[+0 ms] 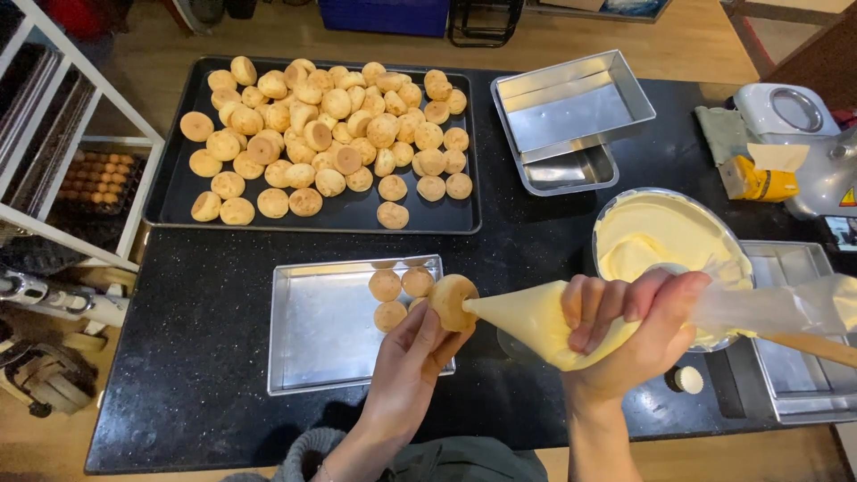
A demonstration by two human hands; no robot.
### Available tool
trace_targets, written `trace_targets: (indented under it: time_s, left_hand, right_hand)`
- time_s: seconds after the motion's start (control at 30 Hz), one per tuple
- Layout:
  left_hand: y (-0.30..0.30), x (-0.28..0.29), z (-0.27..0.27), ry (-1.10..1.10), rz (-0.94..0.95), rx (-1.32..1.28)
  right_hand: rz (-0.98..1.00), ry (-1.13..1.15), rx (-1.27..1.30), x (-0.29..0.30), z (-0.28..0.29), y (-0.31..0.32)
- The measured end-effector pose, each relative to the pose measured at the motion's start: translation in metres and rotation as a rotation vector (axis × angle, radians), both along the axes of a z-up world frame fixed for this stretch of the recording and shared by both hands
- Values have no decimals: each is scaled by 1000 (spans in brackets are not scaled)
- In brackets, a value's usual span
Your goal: Filling small round pastries with cream using a piping bag and arranging them on a metal tray.
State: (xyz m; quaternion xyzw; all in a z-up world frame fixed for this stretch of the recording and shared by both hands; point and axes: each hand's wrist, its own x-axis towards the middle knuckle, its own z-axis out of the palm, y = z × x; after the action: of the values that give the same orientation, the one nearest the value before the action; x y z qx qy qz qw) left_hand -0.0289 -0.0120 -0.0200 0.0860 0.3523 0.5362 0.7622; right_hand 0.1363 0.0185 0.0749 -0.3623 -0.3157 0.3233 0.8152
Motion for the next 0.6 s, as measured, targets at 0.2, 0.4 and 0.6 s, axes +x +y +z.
trace_targets:
  time_s: [0.2,0.4,0.6]
  left_hand:
    - [4,0,10,78,-41,-73]
    - [4,5,10,-89,8,-52]
    - [5,9,27,-177,102,-179]
  right_hand:
    - [27,-7,-1,3,-3,6]
    - [192,26,31,4,-13,11]
    - [121,-17,-66,-6,-14,7]
